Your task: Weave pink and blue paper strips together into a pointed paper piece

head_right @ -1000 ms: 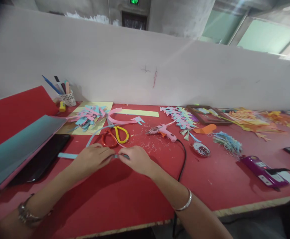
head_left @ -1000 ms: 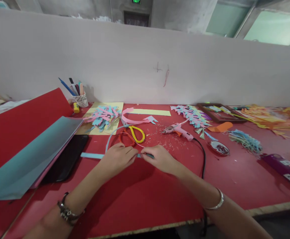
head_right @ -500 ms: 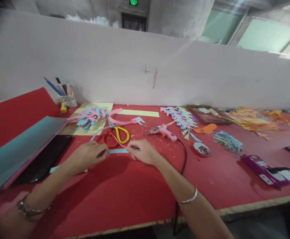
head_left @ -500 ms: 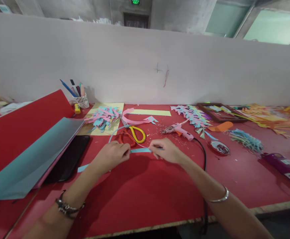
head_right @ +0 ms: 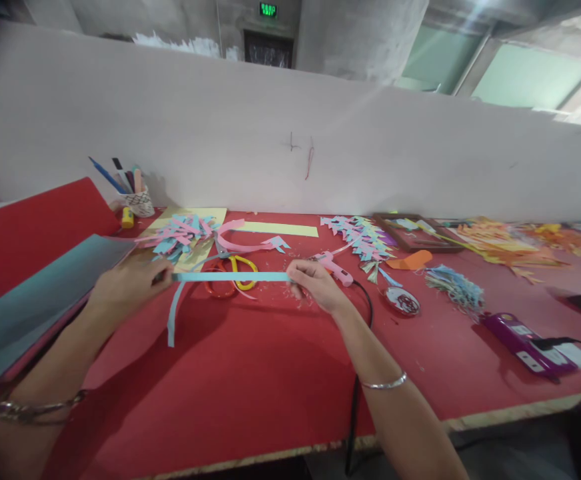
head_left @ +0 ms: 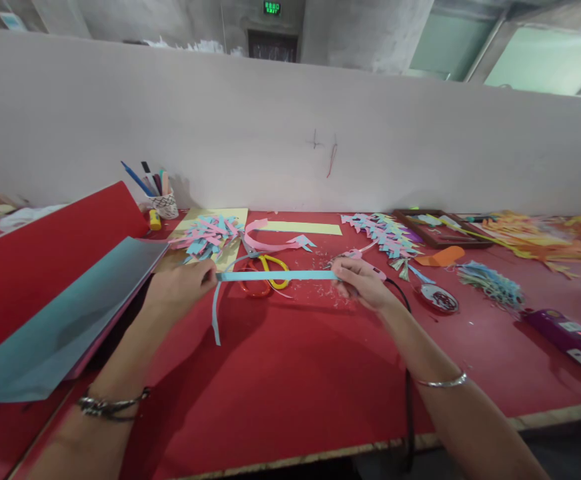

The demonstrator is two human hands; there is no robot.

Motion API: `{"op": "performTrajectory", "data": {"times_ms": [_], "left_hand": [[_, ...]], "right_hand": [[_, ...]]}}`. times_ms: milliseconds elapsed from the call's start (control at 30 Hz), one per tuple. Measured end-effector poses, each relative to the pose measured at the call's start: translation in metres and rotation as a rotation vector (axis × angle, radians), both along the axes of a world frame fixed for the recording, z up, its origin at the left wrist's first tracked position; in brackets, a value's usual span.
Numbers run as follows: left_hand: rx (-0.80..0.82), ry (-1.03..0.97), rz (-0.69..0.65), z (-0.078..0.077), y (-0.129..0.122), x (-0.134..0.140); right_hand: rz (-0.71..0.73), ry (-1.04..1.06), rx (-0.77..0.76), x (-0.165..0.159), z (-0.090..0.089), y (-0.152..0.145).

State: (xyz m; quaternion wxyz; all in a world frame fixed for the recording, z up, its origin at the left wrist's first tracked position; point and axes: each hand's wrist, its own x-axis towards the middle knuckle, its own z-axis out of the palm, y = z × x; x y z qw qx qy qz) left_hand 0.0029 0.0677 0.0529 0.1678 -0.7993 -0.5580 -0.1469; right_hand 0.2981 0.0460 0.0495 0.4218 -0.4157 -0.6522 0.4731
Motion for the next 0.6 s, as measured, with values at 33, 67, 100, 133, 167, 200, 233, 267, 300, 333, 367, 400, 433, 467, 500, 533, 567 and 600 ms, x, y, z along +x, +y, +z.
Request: {"op": "performTrajectory", "data": {"times_ms": [33, 67, 100, 133, 167, 200, 233, 267, 300, 333, 367, 400, 433, 467, 500, 533, 567, 600], "left_hand": [[0.010, -0.013, 0.041, 0.001, 0.000, -0.001], [0.013, -0.026, 0.087, 0.003, -0.001, -0.003], [0.007, -0.035, 0.123, 0.003, -0.002, -0.005], [0.001, -0.046, 0.149, 0.004, -0.002, -0.007], [-0.002, -0.061, 0.169, 0.004, -0.003, -0.009], [0.002, -0.083, 0.185, 0.005, -0.004, -0.010], [0.019, -0.119, 0.195, 0.005, -0.004, -0.011], [0.035, -0.167, 0.181, 0.005, -0.005, -0.010], [0.044, -0.227, 0.140, 0.004, -0.006, -0.008], [0.041, -0.295, 0.071, 0.004, -0.007, -0.005], [0.025, -0.364, -0.038, 0.003, -0.008, 0.000], [-0.005, -0.430, -0.167, 0.002, -0.010, 0.005], [-0.050, -0.490, -0.301, 0.000, -0.012, 0.011], [-0.123, -0.539, -0.429, -0.002, -0.014, 0.016], [-0.228, -0.579, -0.536, -0.004, -0.017, 0.021], [-0.372, -0.603, -0.622, -0.007, -0.020, 0.024], [-0.546, -0.607, -0.677, -0.009, -0.022, 0.027], [-0.716, -0.591, -0.701, -0.010, -0.023, 0.028]], "right_hand": [[-0.020, 0.040, -0.009, 0.000, 0.000, 0.000], [-0.046, 0.078, -0.009, 0.000, 0.000, 0.000], [-0.076, 0.117, 0.003, 0.001, 0.000, 0.000], [-0.104, 0.152, 0.026, 0.002, 0.000, 0.001], [-0.123, 0.182, 0.050, 0.002, 0.001, 0.001], [-0.129, 0.203, 0.069, 0.003, 0.001, 0.001], [-0.118, 0.210, 0.076, 0.003, 0.001, 0.001], [-0.090, 0.202, 0.068, 0.002, 0.001, 0.000], [-0.054, 0.184, 0.047, 0.001, 0.001, -0.001], [-0.003, 0.158, 0.017, -0.002, 0.000, -0.002], [0.059, 0.127, -0.016, -0.005, -0.001, -0.003], [0.127, 0.094, -0.040, -0.008, -0.002, -0.005], [0.197, 0.061, -0.054, -0.012, -0.003, -0.006], [0.260, 0.027, -0.057, -0.015, -0.003, -0.007], [0.309, -0.006, -0.052, -0.018, -0.004, -0.008], [0.338, -0.039, -0.041, -0.019, -0.004, -0.008], [0.347, -0.076, -0.027, -0.019, -0.003, -0.008], [0.341, -0.119, -0.010, -0.018, -0.003, -0.008]]}}
